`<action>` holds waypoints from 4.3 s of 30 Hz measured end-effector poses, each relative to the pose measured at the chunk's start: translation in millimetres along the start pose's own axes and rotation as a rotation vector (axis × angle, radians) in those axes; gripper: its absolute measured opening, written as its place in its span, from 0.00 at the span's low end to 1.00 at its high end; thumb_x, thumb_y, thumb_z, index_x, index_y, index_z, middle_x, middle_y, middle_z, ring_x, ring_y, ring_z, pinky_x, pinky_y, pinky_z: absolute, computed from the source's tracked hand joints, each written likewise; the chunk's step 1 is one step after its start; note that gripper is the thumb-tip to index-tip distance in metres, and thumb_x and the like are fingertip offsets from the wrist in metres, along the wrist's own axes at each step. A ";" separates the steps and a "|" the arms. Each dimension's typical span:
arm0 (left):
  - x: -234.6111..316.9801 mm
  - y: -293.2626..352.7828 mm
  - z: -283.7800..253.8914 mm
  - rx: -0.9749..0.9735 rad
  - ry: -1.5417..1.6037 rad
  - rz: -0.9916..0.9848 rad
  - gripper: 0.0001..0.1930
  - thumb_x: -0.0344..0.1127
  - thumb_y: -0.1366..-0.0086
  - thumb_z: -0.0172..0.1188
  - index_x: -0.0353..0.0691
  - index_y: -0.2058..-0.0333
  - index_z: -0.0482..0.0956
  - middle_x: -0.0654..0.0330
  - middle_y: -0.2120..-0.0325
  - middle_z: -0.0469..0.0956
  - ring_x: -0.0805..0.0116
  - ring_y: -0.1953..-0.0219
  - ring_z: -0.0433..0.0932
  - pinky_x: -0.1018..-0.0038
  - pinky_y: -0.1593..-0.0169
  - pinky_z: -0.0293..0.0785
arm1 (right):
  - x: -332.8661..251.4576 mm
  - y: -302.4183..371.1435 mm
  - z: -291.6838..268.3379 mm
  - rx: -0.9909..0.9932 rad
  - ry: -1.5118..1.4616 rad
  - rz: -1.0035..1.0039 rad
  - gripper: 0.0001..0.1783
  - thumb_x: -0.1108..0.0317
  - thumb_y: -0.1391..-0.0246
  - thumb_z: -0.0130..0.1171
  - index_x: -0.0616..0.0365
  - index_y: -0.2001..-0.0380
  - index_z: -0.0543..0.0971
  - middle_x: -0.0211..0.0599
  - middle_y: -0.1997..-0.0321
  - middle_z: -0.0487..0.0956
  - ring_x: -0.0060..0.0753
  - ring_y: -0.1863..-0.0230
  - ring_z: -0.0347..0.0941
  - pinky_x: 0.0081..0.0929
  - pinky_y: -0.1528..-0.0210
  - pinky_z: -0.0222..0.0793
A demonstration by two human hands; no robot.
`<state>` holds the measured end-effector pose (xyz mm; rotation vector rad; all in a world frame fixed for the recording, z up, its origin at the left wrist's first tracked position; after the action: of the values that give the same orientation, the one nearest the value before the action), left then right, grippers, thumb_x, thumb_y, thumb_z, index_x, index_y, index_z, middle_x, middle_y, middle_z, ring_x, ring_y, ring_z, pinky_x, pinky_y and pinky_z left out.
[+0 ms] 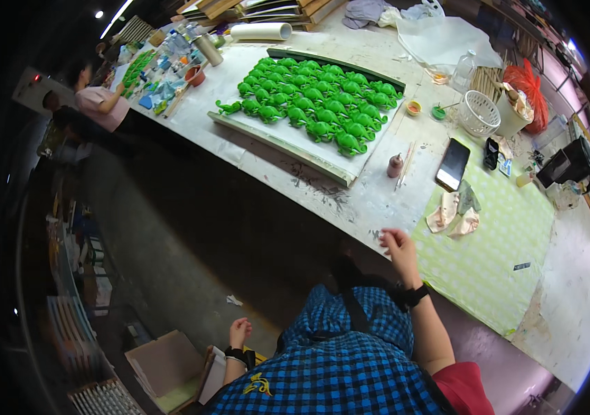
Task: Assembling and detailing small plastic animal figurines using adhesives and components in a workshop environment.
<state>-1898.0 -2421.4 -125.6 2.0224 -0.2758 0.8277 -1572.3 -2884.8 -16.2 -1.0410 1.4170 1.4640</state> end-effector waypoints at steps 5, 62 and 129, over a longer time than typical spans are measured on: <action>49.4 -28.1 -6.3 0.045 -0.066 0.021 0.11 0.32 0.41 0.52 0.38 0.60 0.71 0.64 0.73 0.74 0.78 0.75 0.71 0.82 0.72 0.68 | -28.0 -56.8 22.7 0.096 0.078 0.006 0.10 0.66 0.46 0.51 0.60 0.65 0.75 0.30 0.73 0.76 0.18 0.72 0.72 0.15 0.71 0.66; 669.5 -327.7 147.8 -0.116 -0.975 1.328 0.24 0.35 0.50 0.58 0.42 0.52 0.67 0.55 0.51 0.64 0.54 0.45 0.55 0.58 0.44 0.50 | -105.1 13.9 14.6 0.780 -0.842 -0.753 0.30 0.65 0.45 0.46 0.59 0.41 0.53 0.45 0.59 0.68 0.20 0.74 0.58 0.14 0.74 0.58; 547.1 62.0 265.8 -1.208 -0.159 0.939 0.27 0.38 0.50 0.67 0.38 0.58 0.58 0.55 0.65 0.68 0.67 0.62 0.71 0.70 0.62 0.76 | 9.8 -54.6 -64.9 0.463 -2.029 -0.387 0.28 0.37 0.54 0.50 0.54 0.73 0.76 0.18 0.90 0.61 0.16 0.88 0.55 0.14 0.86 0.53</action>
<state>-1398.6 -2607.4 174.0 0.7307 -1.4787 0.7191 -1522.5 -2948.3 -44.1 0.5750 -0.0515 0.9668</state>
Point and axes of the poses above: each hand's wrist, its own y-axis away from the middle knuckle, its own z-axis out of the palm, x = y × z, the point moved 5 cm from there along -y, towards the middle knuckle
